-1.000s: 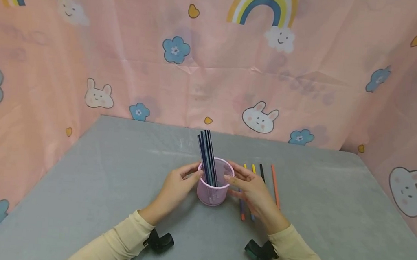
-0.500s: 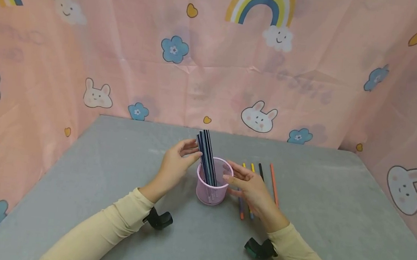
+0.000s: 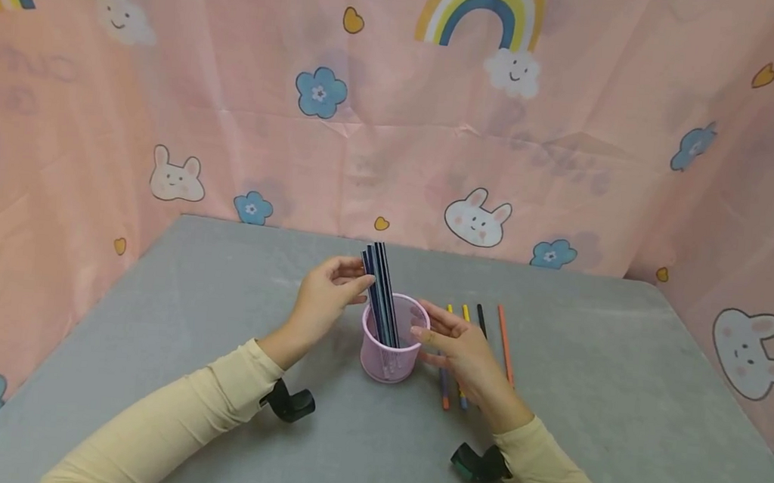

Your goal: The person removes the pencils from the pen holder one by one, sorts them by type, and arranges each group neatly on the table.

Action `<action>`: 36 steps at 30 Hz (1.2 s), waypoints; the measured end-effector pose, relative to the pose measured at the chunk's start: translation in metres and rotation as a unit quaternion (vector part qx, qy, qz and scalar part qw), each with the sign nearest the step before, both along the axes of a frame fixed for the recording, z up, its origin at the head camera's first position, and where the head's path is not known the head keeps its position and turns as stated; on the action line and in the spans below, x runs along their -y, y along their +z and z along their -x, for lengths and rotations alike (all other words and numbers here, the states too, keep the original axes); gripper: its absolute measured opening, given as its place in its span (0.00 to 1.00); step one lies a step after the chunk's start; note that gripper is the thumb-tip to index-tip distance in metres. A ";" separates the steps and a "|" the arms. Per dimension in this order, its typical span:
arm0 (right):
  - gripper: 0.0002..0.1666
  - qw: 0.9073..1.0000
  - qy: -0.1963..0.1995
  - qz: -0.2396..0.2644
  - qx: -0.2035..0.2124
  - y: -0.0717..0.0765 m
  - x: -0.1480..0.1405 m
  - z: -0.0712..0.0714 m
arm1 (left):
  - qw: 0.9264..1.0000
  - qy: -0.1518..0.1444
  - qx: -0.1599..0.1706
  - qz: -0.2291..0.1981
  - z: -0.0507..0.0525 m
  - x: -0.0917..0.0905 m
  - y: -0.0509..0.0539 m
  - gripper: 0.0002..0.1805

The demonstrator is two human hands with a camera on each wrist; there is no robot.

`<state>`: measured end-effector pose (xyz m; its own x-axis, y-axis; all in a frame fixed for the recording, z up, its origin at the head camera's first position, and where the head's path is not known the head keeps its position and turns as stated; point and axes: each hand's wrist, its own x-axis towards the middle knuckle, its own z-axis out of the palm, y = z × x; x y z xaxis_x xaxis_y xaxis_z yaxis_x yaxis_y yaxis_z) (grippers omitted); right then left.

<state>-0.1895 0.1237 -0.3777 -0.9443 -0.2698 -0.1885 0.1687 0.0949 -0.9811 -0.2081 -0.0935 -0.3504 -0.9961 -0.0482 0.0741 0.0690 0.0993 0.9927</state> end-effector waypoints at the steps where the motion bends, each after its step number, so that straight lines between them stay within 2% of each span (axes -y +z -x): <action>1: 0.35 1.000 -0.001 0.000 0.000 0.000 0.000 0.000 | 1.000 0.001 0.002 0.002 0.000 0.000 0.001 0.22; 9: 0.36 1.000 0.007 -0.002 -0.005 0.002 -0.001 0.000 | 1.000 0.007 0.018 -0.006 0.003 -0.004 0.005 0.16; 16: 0.36 1.000 0.003 0.001 -0.002 0.001 -0.001 -0.001 | 1.000 0.013 0.009 -0.004 0.003 -0.002 0.010 0.15; 22: 0.36 1.000 -0.002 0.003 0.001 -0.001 0.000 0.000 | 1.000 0.012 -0.009 -0.023 0.002 0.006 0.025 0.15; 31: 0.36 1.000 -0.001 0.006 0.006 -0.003 -0.001 0.001 | 0.999 -0.004 -0.029 -0.045 0.001 0.012 0.055 0.13; 36: 0.37 1.000 -0.001 0.003 0.005 -0.003 -0.001 0.001 | 0.998 -0.012 -0.038 -0.055 0.000 0.018 0.067 0.15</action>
